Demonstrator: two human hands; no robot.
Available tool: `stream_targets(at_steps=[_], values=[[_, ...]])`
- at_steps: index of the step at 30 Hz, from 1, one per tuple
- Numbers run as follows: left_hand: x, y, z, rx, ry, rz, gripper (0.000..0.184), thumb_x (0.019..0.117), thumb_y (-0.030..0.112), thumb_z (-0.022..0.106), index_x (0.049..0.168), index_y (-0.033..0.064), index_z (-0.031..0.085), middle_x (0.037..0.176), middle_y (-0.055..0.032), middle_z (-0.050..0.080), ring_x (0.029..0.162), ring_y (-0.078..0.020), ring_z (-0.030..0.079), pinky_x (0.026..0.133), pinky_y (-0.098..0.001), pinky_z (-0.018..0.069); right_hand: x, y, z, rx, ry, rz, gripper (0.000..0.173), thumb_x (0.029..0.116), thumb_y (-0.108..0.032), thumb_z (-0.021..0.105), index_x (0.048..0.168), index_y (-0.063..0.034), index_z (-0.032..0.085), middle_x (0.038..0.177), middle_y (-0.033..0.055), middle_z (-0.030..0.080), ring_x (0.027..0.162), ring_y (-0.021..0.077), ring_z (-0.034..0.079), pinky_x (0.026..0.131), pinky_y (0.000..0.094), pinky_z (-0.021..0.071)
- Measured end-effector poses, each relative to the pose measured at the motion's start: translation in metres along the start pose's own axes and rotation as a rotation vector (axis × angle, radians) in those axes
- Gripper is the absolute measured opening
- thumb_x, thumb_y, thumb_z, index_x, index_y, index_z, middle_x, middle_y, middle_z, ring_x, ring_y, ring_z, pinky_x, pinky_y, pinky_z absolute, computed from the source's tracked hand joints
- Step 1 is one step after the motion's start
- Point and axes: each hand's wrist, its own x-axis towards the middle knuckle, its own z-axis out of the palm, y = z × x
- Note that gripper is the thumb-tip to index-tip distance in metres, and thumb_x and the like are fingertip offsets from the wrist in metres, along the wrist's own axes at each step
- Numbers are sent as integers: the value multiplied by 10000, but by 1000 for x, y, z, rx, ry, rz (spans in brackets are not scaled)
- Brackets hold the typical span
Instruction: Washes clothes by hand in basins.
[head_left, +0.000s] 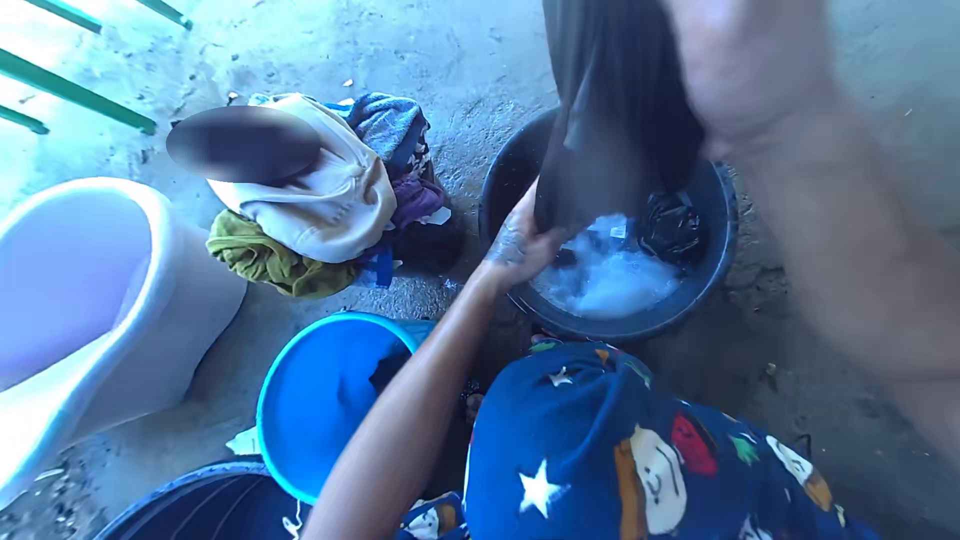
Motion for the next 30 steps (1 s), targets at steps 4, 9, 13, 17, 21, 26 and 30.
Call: stream_targets(at_steps=[4, 9, 13, 17, 21, 26, 30], values=[[24, -93, 47, 323, -12, -255, 450, 940, 82, 643, 1354, -52, 526, 1215, -256, 657, 1141, -378, 656, 999, -569, 528, -34, 128, -2, -192, 21, 358, 237, 1031, -250, 575, 893, -82, 669, 748, 6, 603, 676, 101, 584, 645, 338, 515], [34, -159, 134, 626, -346, -717, 1004, 794, 276, 825, 1625, 173, 272, 1640, -312, 199, 1502, -560, 185, 1022, -788, 384, -131, 314, -1, -530, -98, 956, 448, 1083, -390, 464, 1332, -56, 627, 1252, 236, 665, 1177, 393, 640, 1008, 621, 493], [33, -174, 172, 795, -551, -754, 1084, 762, 347, 842, 1628, 89, 243, 1674, -298, 119, 1513, -539, 178, 1072, -733, 366, -168, 347, 22, -893, -244, 1063, 541, 1103, -413, 315, 1503, -80, 461, 1277, 214, 678, 1206, 383, 655, 1022, 567, 505], [42, -171, 156, 832, -737, -697, 830, 859, 512, 724, 1513, 66, 473, 1554, -309, 395, 1445, -527, 340, 1090, -776, 287, -146, 341, 19, -915, -451, 1062, 507, 1103, -355, 326, 1428, -17, 520, 1306, 245, 649, 1253, 400, 620, 1044, 582, 483], [42, -158, 134, 666, -465, -622, 1180, 702, 658, 841, 1620, 144, 308, 1693, -269, 78, 1558, -498, 20, 1175, -768, 119, -79, 274, -1, -681, -619, 844, 345, 1064, -264, 491, 1034, 14, 693, 975, 245, 688, 963, 408, 681, 839, 625, 519], [51, -120, 123, 370, 229, -258, 349, 867, 197, 753, 1111, -51, 721, 1054, -259, 728, 1020, -401, 708, 925, -580, 539, -34, 156, -32, -59, -252, 367, 219, 1032, -175, 586, 918, -63, 737, 773, -14, 685, 709, 39, 640, 687, 283, 559], [72, -51, 75, 186, 472, -58, 456, 833, 87, 735, 1260, 8, 596, 1053, -149, 720, 960, -250, 713, 861, -482, 583, -40, 146, -87, -52, 228, 333, 241, 1049, -234, 544, 1055, -87, 736, 942, -6, 732, 891, 63, 691, 852, 321, 593]])
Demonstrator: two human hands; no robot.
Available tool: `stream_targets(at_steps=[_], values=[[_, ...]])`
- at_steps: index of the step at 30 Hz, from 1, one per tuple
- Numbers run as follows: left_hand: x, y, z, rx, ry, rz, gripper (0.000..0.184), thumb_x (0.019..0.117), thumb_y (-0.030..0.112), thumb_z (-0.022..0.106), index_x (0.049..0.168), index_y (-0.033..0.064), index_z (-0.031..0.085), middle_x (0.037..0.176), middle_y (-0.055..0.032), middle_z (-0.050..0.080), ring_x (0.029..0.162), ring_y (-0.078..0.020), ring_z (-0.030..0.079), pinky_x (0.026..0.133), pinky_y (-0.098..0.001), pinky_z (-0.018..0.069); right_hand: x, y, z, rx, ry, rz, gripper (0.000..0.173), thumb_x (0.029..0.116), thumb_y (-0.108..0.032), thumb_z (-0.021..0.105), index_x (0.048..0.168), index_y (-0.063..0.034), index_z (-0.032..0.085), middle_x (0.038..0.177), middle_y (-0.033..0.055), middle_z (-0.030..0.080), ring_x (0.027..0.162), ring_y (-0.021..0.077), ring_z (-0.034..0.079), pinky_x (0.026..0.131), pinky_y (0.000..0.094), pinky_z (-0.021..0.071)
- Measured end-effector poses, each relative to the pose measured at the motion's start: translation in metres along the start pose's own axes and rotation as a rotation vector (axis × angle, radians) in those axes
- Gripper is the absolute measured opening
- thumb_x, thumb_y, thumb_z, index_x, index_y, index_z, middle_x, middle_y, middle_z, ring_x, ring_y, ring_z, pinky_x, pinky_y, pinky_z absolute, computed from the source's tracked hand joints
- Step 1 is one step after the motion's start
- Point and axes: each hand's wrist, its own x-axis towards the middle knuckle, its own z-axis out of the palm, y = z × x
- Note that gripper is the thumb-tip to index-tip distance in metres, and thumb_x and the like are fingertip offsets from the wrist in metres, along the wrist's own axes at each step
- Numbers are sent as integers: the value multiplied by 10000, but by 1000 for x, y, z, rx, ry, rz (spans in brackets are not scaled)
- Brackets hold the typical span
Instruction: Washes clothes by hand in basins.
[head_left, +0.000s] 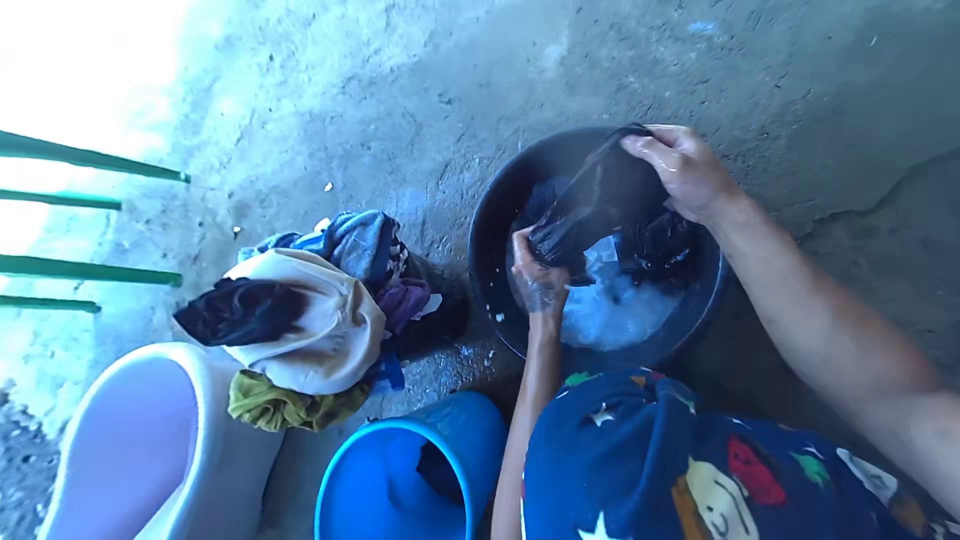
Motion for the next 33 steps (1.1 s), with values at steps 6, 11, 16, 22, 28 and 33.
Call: stream_targets(at_steps=[6, 11, 16, 22, 28, 33], values=[[42, 57, -16, -118, -20, 543, 448, 851, 12, 693, 1292, 84, 660, 1224, -105, 680, 1107, -201, 665, 958, -395, 568, -29, 88, 13, -261, -121, -70, 866, 783, -320, 893, 1508, -109, 470, 1520, 136, 498, 1304, 282, 569, 1017, 491, 543], [42, 83, -3, -282, 7, 375, 217, 934, 28, 569, 1101, 118, 673, 1092, -40, 696, 1003, -150, 675, 855, -381, 580, -40, 85, 101, 395, -115, -67, 586, 728, -93, 893, 1234, -22, 604, 1082, 3, 710, 1017, 38, 672, 936, 252, 572], [47, 72, -22, -878, 162, -85, 225, 1031, 44, 431, 1151, 141, 595, 1063, -16, 682, 983, -155, 669, 827, -394, 588, -29, 73, 105, 937, -251, 168, 582, 818, -206, 853, 1287, -53, 545, 1088, 82, 724, 986, 193, 715, 914, 385, 601], [-2, 19, -21, -1039, -126, -413, 534, 988, 56, 502, 1495, 32, 338, 1302, -233, 595, 1103, -351, 659, 906, -544, 587, 4, 49, 114, 995, -73, 86, 778, 817, -647, 753, 1396, -157, 577, 1351, 50, 668, 1236, 203, 634, 1014, 428, 554], [-8, 30, -22, -1485, -472, -639, 1061, 878, 887, 125, 1564, 96, 300, 1416, -279, 553, 1231, -456, 604, 955, -637, 539, 8, 21, 92, 304, -90, -402, 655, 736, -406, 882, 1220, -104, 561, 1077, 48, 695, 940, 143, 695, 817, 360, 612], [11, 50, 1, -1512, -101, -667, 494, 1086, 484, 303, 1016, 127, 637, 830, -57, 697, 732, -159, 696, 628, -334, 598, -25, 17, 111, 331, -10, -477, 266, 847, -115, 760, 1104, -48, 745, 1072, 66, 752, 973, 163, 717, 867, 375, 620]])
